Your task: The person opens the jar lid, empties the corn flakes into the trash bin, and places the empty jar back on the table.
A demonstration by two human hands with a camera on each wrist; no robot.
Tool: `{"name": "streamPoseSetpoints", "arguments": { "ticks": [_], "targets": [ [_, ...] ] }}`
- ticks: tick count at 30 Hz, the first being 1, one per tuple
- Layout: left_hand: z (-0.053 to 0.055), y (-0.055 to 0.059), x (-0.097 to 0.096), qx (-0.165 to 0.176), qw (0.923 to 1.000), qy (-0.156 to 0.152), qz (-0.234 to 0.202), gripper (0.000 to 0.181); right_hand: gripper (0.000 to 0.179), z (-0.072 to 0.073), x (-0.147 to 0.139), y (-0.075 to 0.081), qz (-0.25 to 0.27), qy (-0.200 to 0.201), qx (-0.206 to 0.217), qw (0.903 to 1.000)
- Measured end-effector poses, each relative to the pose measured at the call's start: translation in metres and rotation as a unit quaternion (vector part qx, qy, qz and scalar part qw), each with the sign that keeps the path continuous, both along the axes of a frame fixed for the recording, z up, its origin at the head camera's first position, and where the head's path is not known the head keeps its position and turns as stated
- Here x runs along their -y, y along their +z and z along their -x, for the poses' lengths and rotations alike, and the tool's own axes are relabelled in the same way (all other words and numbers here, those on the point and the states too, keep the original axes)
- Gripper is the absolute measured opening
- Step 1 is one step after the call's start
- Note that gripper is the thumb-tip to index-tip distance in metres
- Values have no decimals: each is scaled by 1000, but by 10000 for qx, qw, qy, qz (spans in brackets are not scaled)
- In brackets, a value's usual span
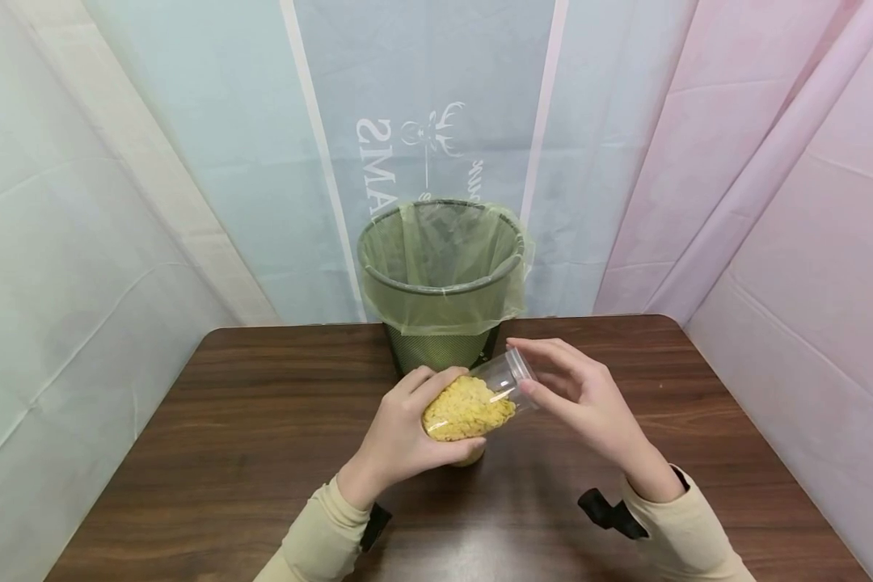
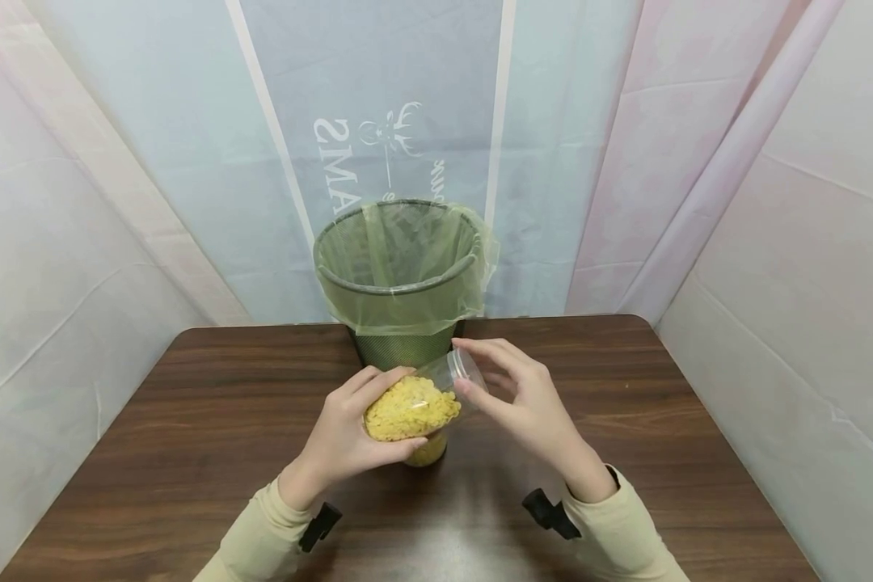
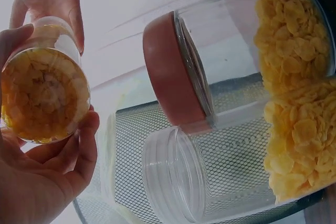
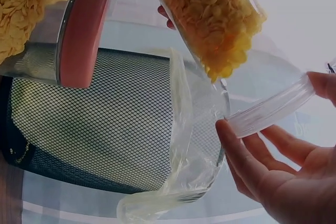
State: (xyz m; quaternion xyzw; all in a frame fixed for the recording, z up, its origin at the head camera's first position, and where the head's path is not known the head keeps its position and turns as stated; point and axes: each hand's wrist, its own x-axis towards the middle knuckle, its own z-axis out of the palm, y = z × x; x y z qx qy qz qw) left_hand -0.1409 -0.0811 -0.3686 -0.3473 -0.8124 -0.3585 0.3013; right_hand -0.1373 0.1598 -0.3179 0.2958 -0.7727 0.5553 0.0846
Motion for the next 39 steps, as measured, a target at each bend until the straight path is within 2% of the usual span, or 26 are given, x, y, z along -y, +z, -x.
{"name": "streamPoseSetpoints", "arguments": {
  "ticks": [3,8,19,29,33,36,39],
  "targets": [
    [-1,1,1,280,9994,-136,-123,70,45,1,-1,1,56,160,-111,9998],
    [-3,1,1,615,9971,-358,-283,67,48,2,-1,0,259,539,-646,9961],
    [-4,1,2,996,9915,-738,-400,62,56,11,-2,-1,828,1522,-1507,9733],
    [-6,0,3,1108,9903,-757,-349,62,56,13,-2,-4,999,2043,-1733,9583],
    [-6,0,2,1118,9909,-660,-353,63,52,12,-2,-4,1096,1971,-1705,9592],
    [-4,-1,2,1059,9923,-518,-366,63,48,11,-2,-3,1168,1644,-1563,9669],
    [-3,-2,1,855,9953,-333,-309,65,45,9,-1,-3,1157,1221,-1360,9763]
  ]
}}
